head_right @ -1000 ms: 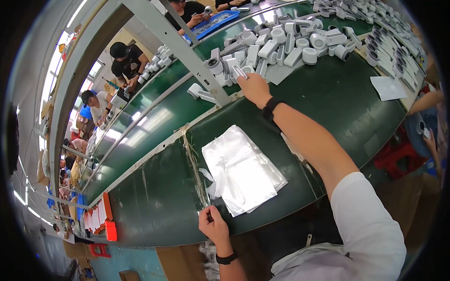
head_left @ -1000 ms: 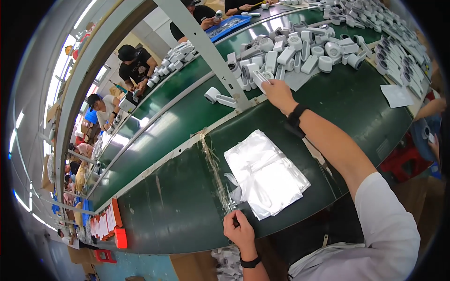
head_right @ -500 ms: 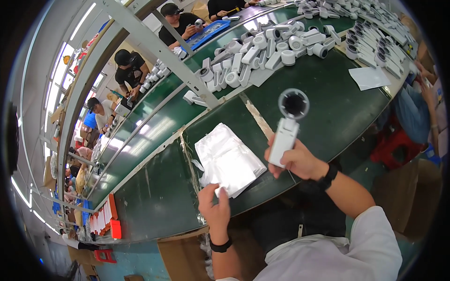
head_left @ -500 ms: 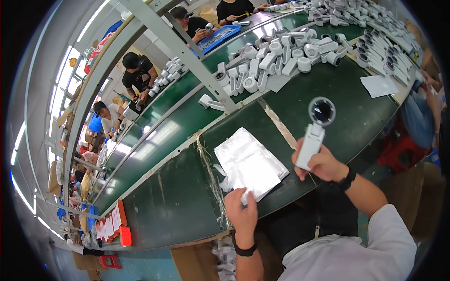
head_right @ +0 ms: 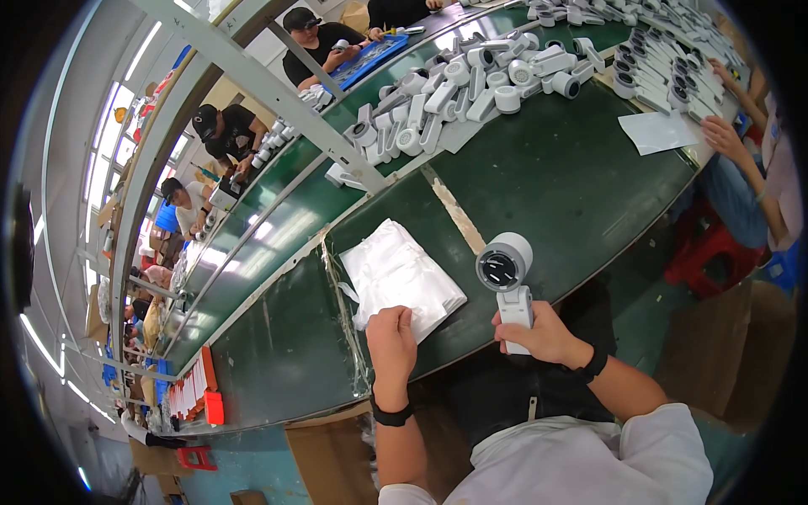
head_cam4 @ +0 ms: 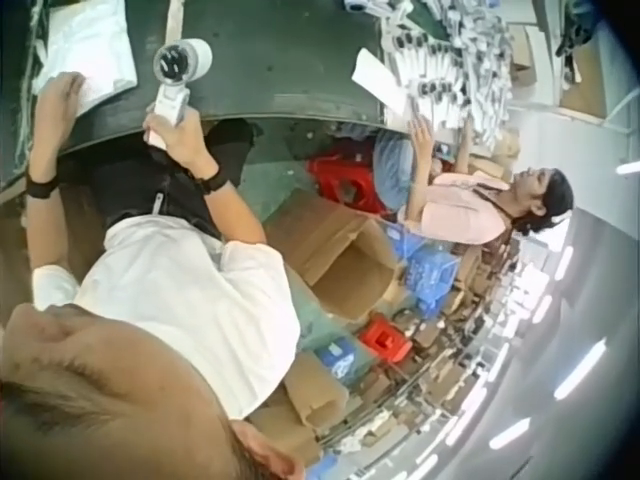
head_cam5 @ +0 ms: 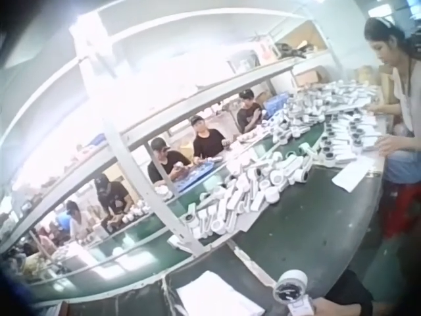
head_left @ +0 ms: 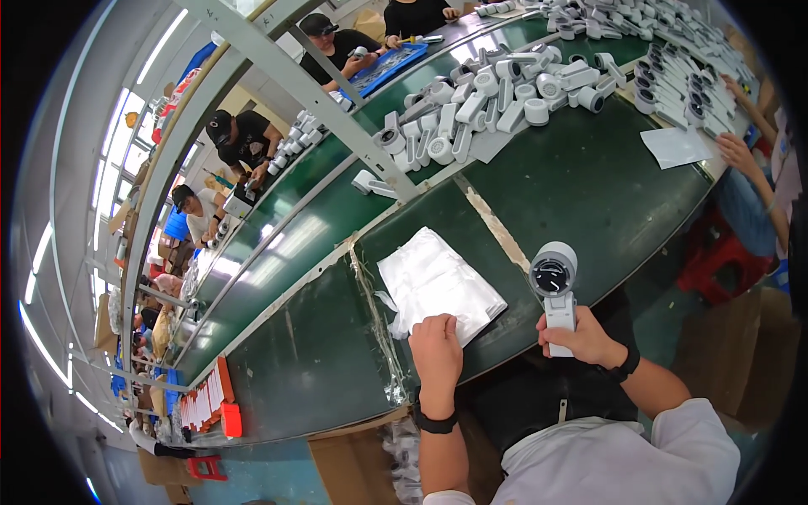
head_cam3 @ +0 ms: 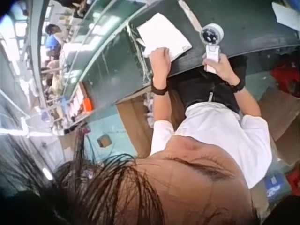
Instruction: The person packages handheld fans by hand, picking up a fan, sliding it into a plastic bag, and placing the bagged fan into a cardboard box. This process is repeated for several fans, with the person occasionally reaching for more fans from a pile on the assembly table.
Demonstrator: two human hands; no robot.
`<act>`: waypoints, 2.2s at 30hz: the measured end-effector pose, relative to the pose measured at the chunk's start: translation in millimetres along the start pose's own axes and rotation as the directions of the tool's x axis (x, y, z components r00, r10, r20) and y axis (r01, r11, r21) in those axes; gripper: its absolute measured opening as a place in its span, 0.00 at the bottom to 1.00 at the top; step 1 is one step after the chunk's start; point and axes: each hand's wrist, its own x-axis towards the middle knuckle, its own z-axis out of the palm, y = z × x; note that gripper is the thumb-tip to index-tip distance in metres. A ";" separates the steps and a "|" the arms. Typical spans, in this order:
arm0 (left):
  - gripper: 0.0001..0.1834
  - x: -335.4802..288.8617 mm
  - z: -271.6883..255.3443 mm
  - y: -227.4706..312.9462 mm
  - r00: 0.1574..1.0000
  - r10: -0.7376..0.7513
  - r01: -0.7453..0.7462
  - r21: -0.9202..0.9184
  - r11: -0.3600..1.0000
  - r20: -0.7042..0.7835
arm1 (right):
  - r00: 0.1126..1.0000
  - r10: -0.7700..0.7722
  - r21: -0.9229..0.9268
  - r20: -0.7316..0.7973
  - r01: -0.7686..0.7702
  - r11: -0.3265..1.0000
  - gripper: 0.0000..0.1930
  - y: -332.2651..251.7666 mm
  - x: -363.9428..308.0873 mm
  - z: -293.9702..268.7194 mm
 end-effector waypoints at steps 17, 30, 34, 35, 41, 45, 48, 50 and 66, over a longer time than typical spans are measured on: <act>0.09 -1.2 5.3 18.8 0.980 -0.178 0.130 -0.394 0.910 -0.087 | 0.959 -0.253 -0.272 -0.127 0.211 0.939 0.17 -12.6 43.5 67.9; 0.12 -0.9 3.1 6.1 0.859 -0.504 0.385 -0.539 0.749 -0.086 | 0.890 -0.349 -0.540 -0.292 0.147 0.829 0.13 -8.8 69.3 75.3; 0.12 -2.3 5.2 1.0 0.823 -0.561 0.391 -0.628 0.673 -0.089 | 0.879 -0.364 -0.535 -0.310 0.155 0.830 0.11 -6.6 70.7 70.6; 0.12 -2.4 4.4 2.2 0.828 -0.556 0.392 -0.633 0.668 -0.074 | 0.878 -0.364 -0.535 -0.310 0.155 0.830 0.11 -7.0 70.4 70.5; 0.18 3.0 -11.9 35.1 0.960 -0.101 0.001 -0.360 0.933 -0.259 | 0.860 -0.410 -0.493 -0.304 0.226 0.840 0.13 -18.6 69.2 70.4; 0.16 -1.3 -6.5 25.4 0.996 0.003 -0.028 -0.274 0.961 -0.090 | 0.882 -0.393 -0.471 -0.260 0.240 0.849 0.12 -35.6 61.9 74.6; 0.10 -1.5 -5.2 17.9 0.995 -0.072 0.047 -0.330 0.943 -0.064 | 0.901 -0.361 -0.458 -0.239 0.223 0.861 0.12 -37.8 61.2 71.4; 0.09 -0.8 -5.0 17.3 0.993 -0.115 0.104 -0.383 0.918 -0.006 | 0.905 -0.358 -0.459 -0.231 0.223 0.860 0.12 -38.1 60.6 68.7; 0.06 1.9 -0.8 25.3 0.971 -0.192 0.111 -0.450 0.886 -0.139 | 0.896 -0.427 -0.487 -0.124 0.320 0.812 0.17 -31.4 36.3 46.0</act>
